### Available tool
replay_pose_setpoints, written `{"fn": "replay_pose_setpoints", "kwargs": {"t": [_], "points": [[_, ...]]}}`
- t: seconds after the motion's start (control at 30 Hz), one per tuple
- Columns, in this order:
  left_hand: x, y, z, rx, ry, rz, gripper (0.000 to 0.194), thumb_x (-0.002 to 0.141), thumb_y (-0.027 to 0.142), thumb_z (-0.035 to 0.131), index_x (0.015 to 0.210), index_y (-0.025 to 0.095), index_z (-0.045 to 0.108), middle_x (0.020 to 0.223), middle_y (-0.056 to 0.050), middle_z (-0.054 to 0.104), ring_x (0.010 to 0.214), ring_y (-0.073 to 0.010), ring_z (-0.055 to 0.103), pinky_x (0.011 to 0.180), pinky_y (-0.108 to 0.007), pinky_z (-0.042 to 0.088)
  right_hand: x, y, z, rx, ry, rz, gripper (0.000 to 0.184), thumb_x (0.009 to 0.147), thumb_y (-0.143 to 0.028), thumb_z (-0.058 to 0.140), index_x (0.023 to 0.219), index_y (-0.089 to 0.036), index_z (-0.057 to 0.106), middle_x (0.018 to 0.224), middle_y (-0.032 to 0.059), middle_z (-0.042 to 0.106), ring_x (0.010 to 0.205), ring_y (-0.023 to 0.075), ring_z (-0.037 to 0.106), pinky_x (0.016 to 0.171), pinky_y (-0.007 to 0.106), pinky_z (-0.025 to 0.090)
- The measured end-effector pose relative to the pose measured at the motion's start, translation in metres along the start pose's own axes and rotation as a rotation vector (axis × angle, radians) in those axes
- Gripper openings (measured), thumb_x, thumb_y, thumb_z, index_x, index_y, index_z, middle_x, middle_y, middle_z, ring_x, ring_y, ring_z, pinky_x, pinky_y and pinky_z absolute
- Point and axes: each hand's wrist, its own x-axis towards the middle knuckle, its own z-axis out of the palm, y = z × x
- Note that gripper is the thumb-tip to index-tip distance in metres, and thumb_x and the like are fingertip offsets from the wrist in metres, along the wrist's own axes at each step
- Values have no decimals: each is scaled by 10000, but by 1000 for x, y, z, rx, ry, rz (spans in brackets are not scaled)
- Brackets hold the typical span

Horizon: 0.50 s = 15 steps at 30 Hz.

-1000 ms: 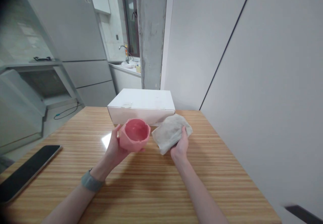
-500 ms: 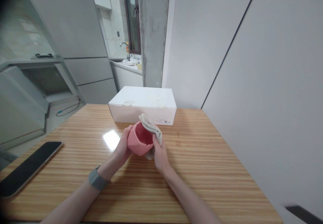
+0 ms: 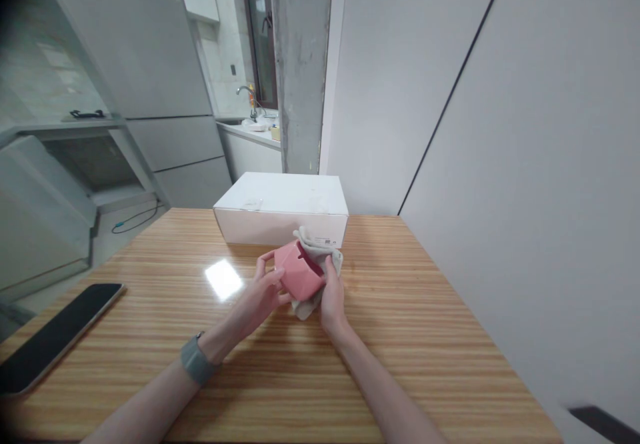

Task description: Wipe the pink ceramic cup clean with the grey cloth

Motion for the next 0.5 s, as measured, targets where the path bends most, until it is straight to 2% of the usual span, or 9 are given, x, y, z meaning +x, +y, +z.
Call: {"fn": "replay_pose_setpoints", "kwargs": {"t": [0.2,0.37,0.5], "points": [[1,3,-7,90,-75,2,560,699,295,739,1196,208,498,1293,-141,528,1133,-297,552,872,-423,500,4,-7,-2,-17,-87,-50,401,839,-526,538,1045,-209,672,1118,25,694,1181,241,554,1063,462,361],[5,7,-9,247,80,112,742,589,242,810,1241,220,457,1278,-140,534,1100,-280,566,871,-385,491,2,0,-1,-8,-91,-3,424,838,-529,541,1114,-224,643,1183,25,663,1188,233,547,1060,457,367],[4,4,-5,367,112,273,886,531,196,840,1281,286,377,1402,-110,412,1213,-272,487,920,-348,474,-4,12,0,-19,-53,-71,400,847,-479,553,1164,-243,614,1207,18,643,1232,208,507,1074,429,358]]}}
